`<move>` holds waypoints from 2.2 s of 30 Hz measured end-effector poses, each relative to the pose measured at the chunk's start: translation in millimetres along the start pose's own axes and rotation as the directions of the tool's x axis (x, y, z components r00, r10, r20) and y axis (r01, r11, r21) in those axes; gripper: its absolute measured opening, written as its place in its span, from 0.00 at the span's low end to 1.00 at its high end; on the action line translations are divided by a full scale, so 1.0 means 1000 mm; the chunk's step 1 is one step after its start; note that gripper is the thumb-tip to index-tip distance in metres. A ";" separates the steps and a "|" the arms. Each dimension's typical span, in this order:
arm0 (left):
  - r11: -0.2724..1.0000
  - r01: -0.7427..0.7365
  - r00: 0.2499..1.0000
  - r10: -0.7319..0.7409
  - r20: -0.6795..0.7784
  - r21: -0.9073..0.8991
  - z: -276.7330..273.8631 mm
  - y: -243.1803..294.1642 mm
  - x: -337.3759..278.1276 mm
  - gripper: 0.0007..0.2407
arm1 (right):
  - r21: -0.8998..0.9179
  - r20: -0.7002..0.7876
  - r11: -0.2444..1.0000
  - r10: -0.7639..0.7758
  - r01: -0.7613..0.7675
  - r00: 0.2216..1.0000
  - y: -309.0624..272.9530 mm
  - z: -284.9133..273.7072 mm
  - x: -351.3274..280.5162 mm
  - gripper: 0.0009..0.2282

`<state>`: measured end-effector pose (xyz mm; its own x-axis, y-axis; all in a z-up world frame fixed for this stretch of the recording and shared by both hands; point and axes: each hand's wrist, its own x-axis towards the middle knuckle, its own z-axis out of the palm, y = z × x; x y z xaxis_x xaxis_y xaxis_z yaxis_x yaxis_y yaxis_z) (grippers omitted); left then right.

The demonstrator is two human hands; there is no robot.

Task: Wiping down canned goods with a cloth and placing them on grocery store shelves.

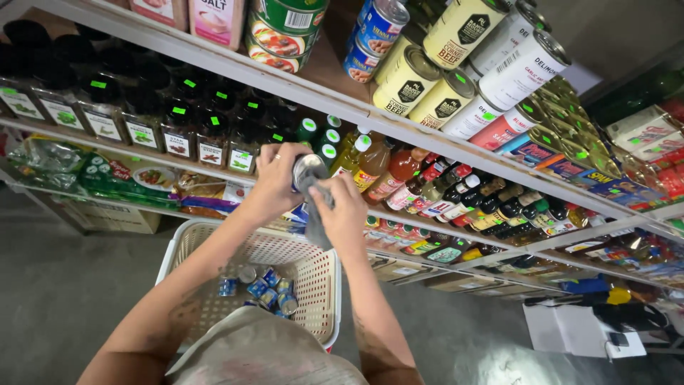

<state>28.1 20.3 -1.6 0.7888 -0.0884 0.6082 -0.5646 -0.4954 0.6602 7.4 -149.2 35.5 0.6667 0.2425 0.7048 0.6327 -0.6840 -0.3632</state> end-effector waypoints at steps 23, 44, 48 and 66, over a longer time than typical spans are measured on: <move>0.996 -0.081 0.995 0.084 -0.057 0.045 -0.015 0.034 0.004 0.36 | -0.237 -0.160 0.970 -0.098 0.058 0.982 0.021 0.001 0.010 0.05; 0.993 -0.025 0.997 0.033 -0.065 0.115 0.013 0.016 0.004 0.38 | -0.218 -0.176 0.975 -0.089 0.049 0.980 -0.028 -0.013 0.031 0.04; 0.996 -0.085 0.988 0.082 -0.133 -0.013 0.002 0.008 0.009 0.31 | -0.020 -0.076 0.999 -0.035 0.033 0.996 -0.002 -0.006 0.015 0.05; -0.333 0.304 0.711 -0.545 0.445 -0.893 0.033 0.029 0.014 0.34 | 0.197 -0.378 0.973 0.189 -0.121 0.906 -0.001 0.053 -0.045 0.08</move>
<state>31.1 -23.6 11.9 0.9763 -0.1775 -0.1237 0.2107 0.9096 0.3581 -2.3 -123.2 -27.6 0.5746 -0.1696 0.8007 0.6127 -0.5595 -0.5582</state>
